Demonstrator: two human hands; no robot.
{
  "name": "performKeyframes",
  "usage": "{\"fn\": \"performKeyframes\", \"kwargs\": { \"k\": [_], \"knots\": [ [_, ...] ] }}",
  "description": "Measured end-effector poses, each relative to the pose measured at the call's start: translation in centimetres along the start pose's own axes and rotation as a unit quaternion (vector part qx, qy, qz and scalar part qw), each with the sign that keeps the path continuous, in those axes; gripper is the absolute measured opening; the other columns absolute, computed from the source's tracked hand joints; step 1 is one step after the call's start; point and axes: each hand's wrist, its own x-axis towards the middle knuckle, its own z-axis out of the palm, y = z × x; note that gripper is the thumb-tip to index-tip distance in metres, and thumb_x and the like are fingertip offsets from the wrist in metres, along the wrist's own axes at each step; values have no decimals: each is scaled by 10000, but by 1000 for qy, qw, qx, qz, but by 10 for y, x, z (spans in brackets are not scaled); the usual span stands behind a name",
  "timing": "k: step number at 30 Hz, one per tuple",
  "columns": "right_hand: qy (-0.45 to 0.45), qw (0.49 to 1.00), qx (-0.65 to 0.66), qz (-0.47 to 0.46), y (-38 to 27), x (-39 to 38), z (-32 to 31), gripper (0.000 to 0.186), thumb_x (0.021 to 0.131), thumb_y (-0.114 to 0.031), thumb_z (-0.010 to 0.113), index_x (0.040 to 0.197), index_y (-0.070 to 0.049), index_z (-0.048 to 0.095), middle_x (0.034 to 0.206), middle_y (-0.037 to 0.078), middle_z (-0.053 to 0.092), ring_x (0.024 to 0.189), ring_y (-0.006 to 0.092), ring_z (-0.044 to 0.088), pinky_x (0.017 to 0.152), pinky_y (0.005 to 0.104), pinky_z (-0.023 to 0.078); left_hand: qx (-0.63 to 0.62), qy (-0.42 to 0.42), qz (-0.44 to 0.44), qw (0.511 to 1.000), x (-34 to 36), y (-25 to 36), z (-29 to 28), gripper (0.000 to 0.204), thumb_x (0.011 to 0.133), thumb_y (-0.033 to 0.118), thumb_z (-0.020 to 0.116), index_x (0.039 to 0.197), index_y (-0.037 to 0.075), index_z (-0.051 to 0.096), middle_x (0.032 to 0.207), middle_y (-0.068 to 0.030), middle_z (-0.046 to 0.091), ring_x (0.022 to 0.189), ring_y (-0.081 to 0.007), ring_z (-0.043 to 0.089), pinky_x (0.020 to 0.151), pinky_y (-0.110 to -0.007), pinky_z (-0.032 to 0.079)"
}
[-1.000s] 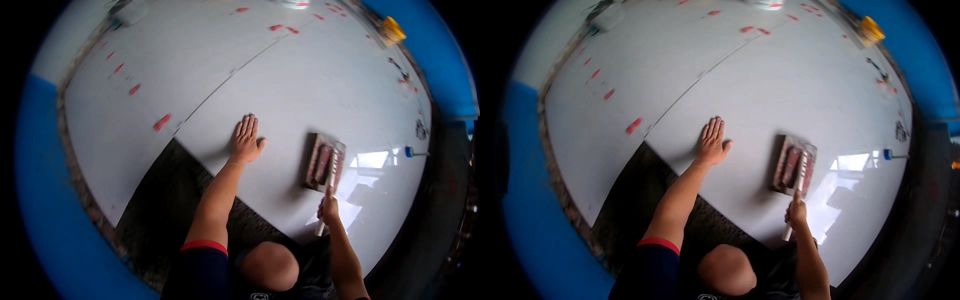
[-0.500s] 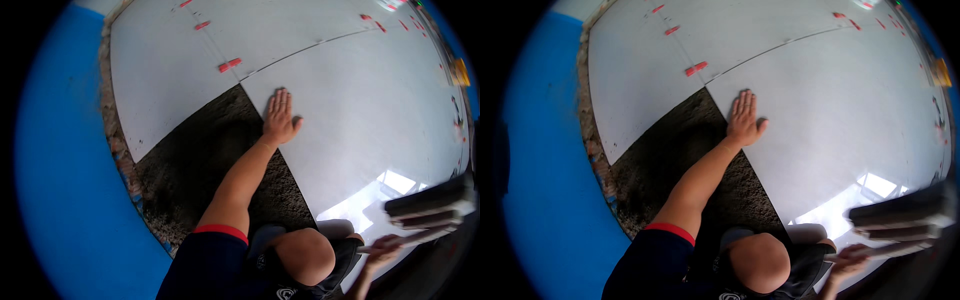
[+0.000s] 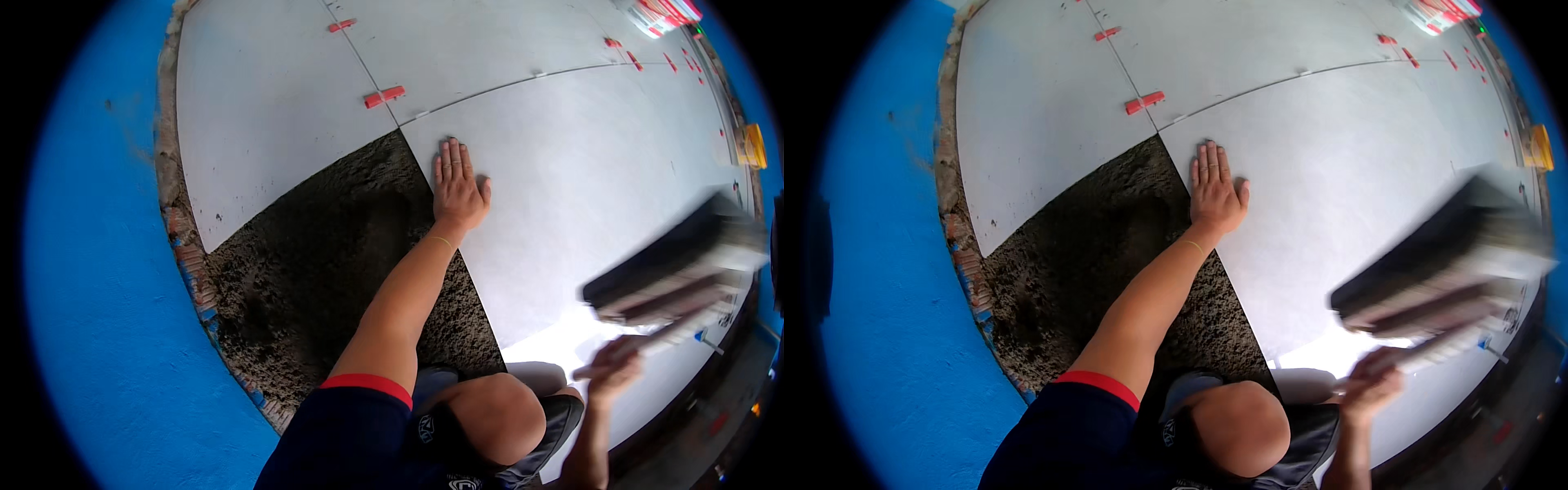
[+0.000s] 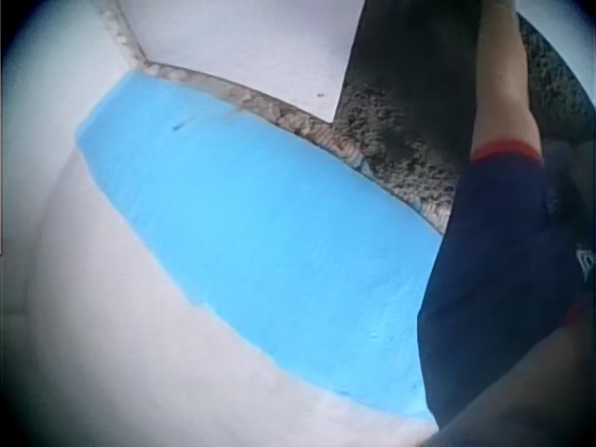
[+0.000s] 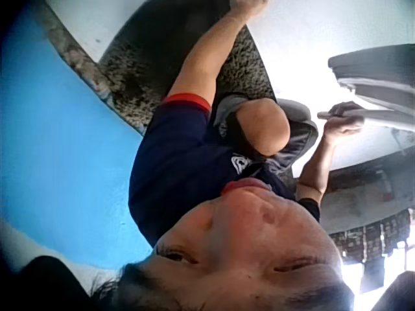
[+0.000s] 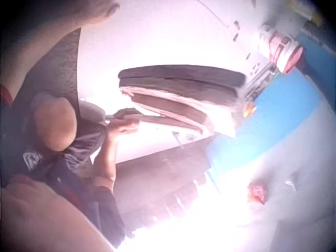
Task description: The person uses a padded trowel to strike and level large floor tiles on a bed of mortar, then retrieves and places plastic spacers into the gaps between the tiles by hand.
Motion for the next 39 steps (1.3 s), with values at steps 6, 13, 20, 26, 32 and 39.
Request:
{"fn": "performKeyframes", "kwargs": {
  "k": [6,13,20,26,32,39],
  "knots": [
    [-281,915,-188,218,41,75,85,463,1042,-473,456,856,-61,554,587,13,479,488,130,490,426,288,395,-23,88,22,996,-3,0,-4,722,981,329,416,1520,-105,210,1622,-258,152,1524,-378,93,1242,-472,46],
    [-62,995,70,19,-54,86,24,532,1047,-550,340,873,-71,494,538,-17,403,408,53,386,374,209,284,-42,26,4,999,7,-8,10,669,999,285,380,1526,-89,210,1636,-229,125,1531,-350,74,1246,-455,58],
    [-261,865,-250,348,26,105,140,512,1044,-468,408,927,-49,677,570,22,488,492,168,521,486,359,446,-35,117,24,992,10,-12,21,660,991,266,377,1529,-82,221,1632,-234,149,1531,-350,86,1244,-448,62],
    [-171,977,-83,97,-66,139,42,518,1056,-502,366,772,-88,493,526,-14,431,404,79,396,384,252,322,-1,28,2,1000,10,-9,14,698,1002,304,347,1546,-79,136,1650,-218,53,1536,-345,17,1248,-440,19],
    [-21,968,-208,135,56,85,83,612,1020,-597,378,754,-67,526,535,5,440,441,115,455,407,293,361,57,64,10,996,11,-10,23,723,993,311,365,1545,-86,120,1648,-225,51,1536,-353,13,1245,-455,18],
    [-185,923,-262,211,147,130,132,721,966,-681,434,636,-47,523,484,40,473,399,183,509,387,361,432,-30,52,22,998,22,-5,25,752,968,321,420,1531,-101,155,1637,-254,85,1531,-379,30,1238,-470,27]
  ]
}}
